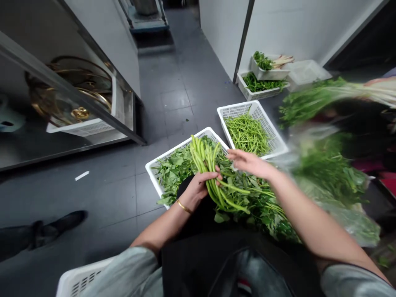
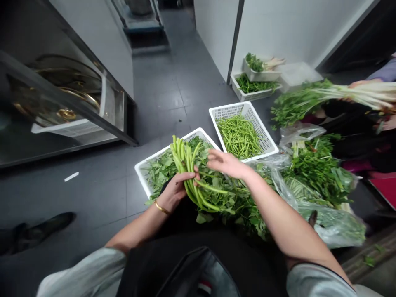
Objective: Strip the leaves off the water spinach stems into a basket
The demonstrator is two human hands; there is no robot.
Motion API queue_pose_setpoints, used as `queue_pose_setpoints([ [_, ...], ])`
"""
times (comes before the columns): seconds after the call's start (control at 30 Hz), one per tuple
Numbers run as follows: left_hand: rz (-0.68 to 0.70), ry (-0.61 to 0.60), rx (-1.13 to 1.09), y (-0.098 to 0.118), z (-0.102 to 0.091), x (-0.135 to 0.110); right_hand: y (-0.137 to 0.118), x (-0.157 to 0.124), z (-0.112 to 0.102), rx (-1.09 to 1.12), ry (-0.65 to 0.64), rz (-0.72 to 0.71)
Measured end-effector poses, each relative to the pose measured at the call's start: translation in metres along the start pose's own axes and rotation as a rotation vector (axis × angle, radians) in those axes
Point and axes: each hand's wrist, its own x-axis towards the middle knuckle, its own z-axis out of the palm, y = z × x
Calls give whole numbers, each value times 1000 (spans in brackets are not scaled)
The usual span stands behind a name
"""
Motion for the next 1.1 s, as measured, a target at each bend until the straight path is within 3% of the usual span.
queue_pose_setpoints([
  [0.07, -6, -2, 1, 2, 12, 12, -9, -26, 3, -23, -134, 33],
  [0.17, 9, -40, -7, -1, 28, 22, -12, -47, 16, 39, -214, 148],
  [0.3, -25, -78, 54, -10, 42, 24, -1, -57, 26, 197, -218, 243],
  [0.47, -46, -14, 234, -17, 48, 26, 17, -71, 17, 137, -146, 289],
  [0.63, -182, -87, 331, -12, 33, 36, 51, -99, -34, 358, -81, 321],
  [0.73, -147, -6, 268, -7, 19, 45, 72, -108, -78, 424, 68, 342],
  [0.83, -86, 90, 217, -6, 13, 54, 87, -86, -116, 331, 246, 336],
  [0.97, -93, 70, 248, -10, 17, 62, 106, -29, -157, 129, 384, 369],
  [1.03, -103, 36, 255, -12, 22, 63, 117, -15, -169, 47, 465, 387],
  [1.1, -106, 3, 239, -13, 26, 63, 124, -20, -168, -2, 554, 386],
])
